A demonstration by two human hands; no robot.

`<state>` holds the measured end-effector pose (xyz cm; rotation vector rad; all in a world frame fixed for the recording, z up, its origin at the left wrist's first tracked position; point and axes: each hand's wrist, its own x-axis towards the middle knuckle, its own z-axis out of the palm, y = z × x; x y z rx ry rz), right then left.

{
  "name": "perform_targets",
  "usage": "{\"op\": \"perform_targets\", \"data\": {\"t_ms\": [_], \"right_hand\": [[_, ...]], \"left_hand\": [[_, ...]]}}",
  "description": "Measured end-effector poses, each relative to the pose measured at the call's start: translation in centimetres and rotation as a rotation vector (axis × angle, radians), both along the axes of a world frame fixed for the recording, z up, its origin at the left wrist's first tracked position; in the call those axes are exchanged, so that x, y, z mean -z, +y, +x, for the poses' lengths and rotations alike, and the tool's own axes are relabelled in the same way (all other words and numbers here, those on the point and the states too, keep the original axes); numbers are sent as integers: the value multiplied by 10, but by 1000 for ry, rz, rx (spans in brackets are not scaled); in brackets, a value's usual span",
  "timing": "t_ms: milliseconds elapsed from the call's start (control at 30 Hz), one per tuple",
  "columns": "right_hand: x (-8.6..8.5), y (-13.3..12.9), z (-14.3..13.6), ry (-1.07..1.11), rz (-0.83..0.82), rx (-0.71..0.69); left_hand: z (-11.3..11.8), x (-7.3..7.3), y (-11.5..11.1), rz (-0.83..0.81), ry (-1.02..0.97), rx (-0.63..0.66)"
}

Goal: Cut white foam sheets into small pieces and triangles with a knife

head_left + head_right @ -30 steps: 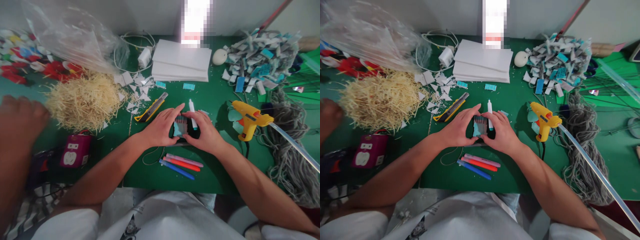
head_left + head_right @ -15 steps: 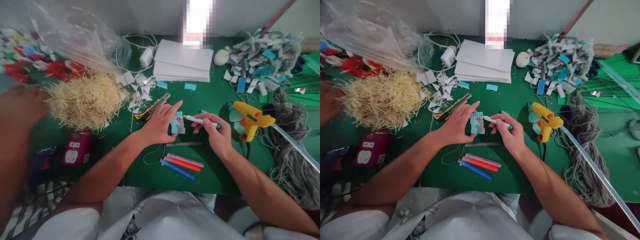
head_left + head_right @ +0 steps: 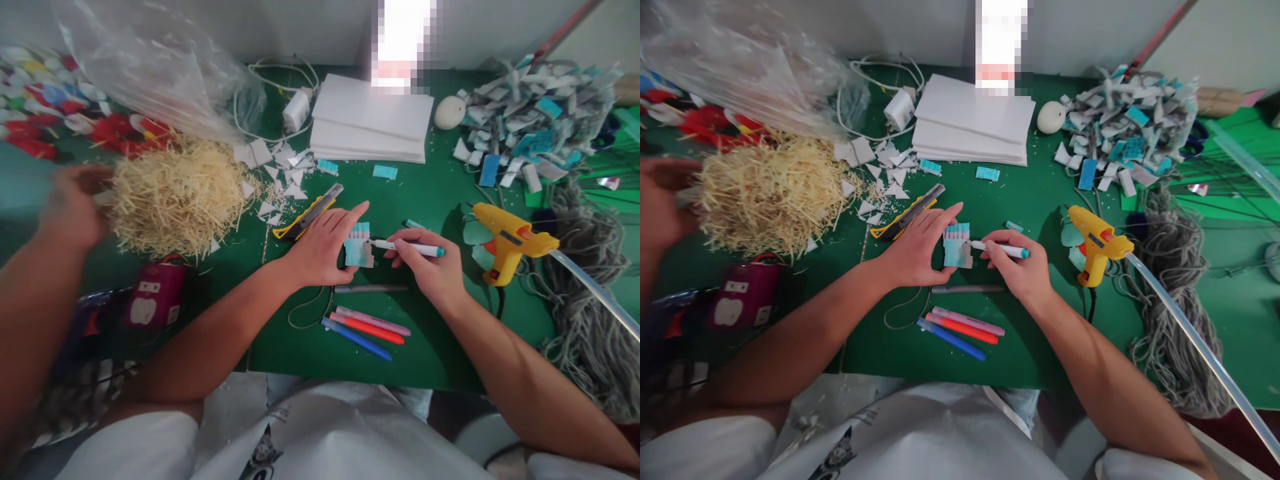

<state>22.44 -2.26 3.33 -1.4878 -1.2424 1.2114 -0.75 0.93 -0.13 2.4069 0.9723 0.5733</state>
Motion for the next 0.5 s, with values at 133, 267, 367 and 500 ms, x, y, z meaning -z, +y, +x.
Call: {"op": "perform_targets", "data": {"t_ms": [133,267,367,500], "right_hand": [[1,-1,-1,-12,4,2],[2,0,-1,-27,0,-20],[3,1,0,-25,10,-7],[4,0,1,-23,-9,-28]], "left_hand": [[1,0,0,-5,2,0],[2,0,0,-28,17,-13],[2,-2,1,-34,25,-17],[2,-3,1,-46,34,-14]]}}
